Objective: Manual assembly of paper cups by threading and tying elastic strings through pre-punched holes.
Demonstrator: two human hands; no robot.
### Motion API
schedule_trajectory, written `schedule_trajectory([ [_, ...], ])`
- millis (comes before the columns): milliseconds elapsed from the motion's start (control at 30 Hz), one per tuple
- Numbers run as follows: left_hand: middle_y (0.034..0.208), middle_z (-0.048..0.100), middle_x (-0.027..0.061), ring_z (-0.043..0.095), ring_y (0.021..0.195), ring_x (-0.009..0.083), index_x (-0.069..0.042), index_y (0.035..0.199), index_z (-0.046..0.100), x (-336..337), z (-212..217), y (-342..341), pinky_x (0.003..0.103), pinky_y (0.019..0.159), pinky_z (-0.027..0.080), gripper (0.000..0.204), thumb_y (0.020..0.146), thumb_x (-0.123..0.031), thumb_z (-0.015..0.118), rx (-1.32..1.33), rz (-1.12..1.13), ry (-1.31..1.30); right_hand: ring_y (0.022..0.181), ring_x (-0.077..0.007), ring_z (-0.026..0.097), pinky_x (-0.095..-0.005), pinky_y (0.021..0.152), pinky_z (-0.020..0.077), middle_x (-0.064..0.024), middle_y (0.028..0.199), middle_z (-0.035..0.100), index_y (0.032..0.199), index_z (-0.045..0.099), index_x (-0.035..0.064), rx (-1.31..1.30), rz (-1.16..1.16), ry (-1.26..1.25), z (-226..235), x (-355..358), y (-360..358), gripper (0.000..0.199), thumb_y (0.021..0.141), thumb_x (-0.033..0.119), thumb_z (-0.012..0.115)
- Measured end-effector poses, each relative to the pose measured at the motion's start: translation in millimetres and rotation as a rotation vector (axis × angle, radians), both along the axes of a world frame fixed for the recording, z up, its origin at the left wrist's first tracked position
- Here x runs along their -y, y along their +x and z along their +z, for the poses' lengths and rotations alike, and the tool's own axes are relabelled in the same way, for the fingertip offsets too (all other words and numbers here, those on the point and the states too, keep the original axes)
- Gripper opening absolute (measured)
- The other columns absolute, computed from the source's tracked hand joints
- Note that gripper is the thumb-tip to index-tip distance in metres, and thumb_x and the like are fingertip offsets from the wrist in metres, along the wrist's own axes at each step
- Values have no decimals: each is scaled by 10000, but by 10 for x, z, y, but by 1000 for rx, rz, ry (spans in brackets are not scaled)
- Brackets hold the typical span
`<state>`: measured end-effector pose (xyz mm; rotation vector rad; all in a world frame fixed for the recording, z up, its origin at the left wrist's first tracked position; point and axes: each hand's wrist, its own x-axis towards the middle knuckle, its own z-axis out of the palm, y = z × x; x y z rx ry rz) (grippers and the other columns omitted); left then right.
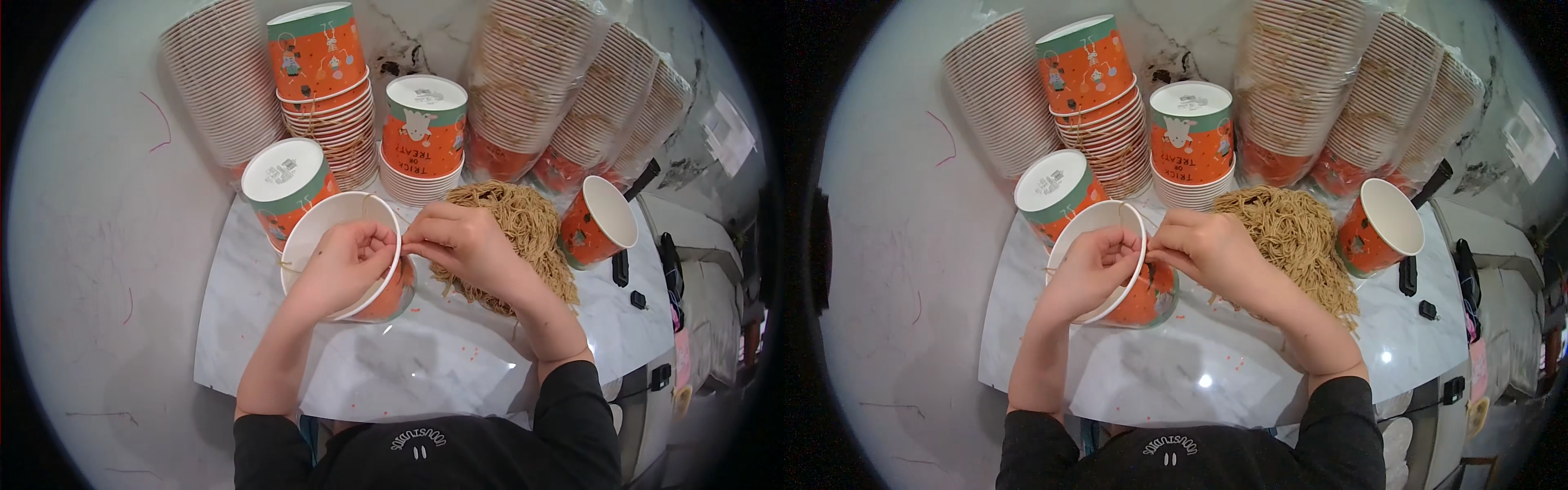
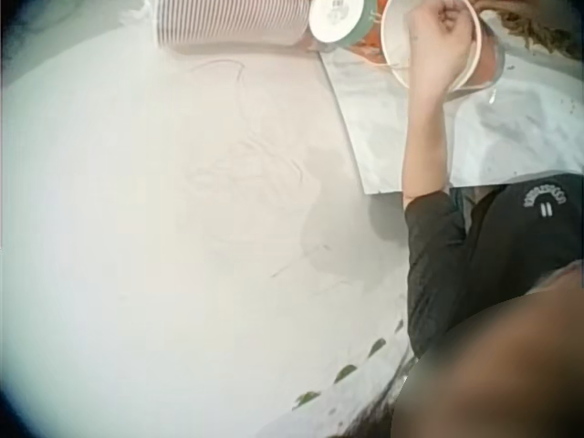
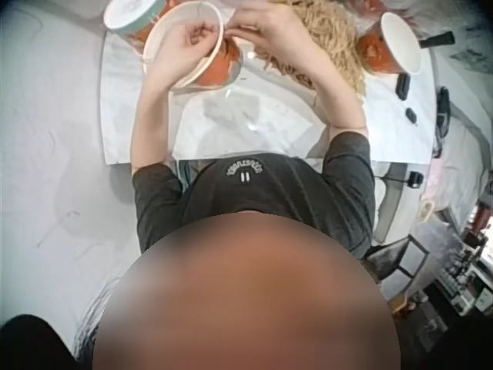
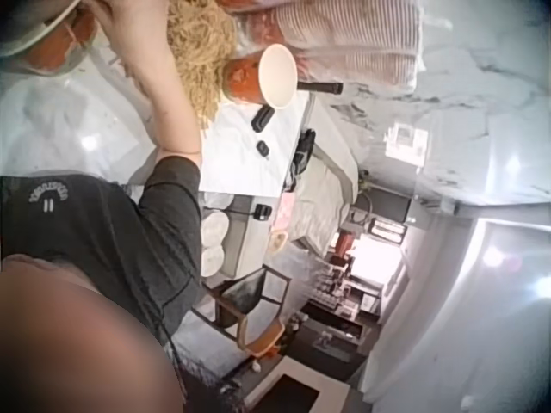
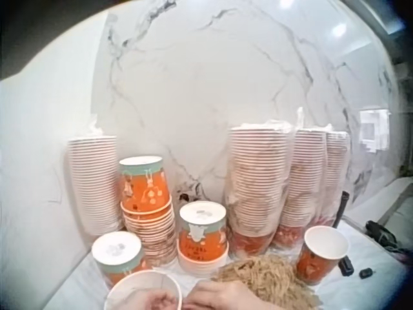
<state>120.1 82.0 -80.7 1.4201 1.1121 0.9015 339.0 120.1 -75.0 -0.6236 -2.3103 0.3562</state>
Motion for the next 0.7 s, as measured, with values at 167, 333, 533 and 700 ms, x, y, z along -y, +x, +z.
schedule_trajectory([
  [167,876,659,15,635,778,77,21,978,612,33,-7,39,239,726,544,108,993,-77,567,9,-53,74,731,-278,650,-341,604,509,-66,840,650,910,731,39,89,-51,203,100,-1,82,163,817,151,804],
  [333,912,665,30,647,800,86,-1,1023,579,11,-68,59,248,750,554,130,1031,-129,555,160,-15,4,761,-134,680,-268,648,501,-76,908,713,964,746,37,116,-233,-401,266,92,136,92,887,84,730],
  [533,1042,664,61,681,934,135,-40,1085,540,53,18,159,295,824,581,149,1072,-182,496,311,-27,-109,847,-180,702,-308,761,565,-110,982,715,1109,687,-40,-336,-106,-477,250,227,-13,237,923,106,707],
  [700,1111,660,86,687,992,161,-45,1061,511,119,75,157,314,893,580,130,1076,-155,443,410,-63,-131,842,-312,696,-361,742,562,-135,1011,673,1161,669,11,-153,-54,-90,247,280,32,319,860,94,737],
])
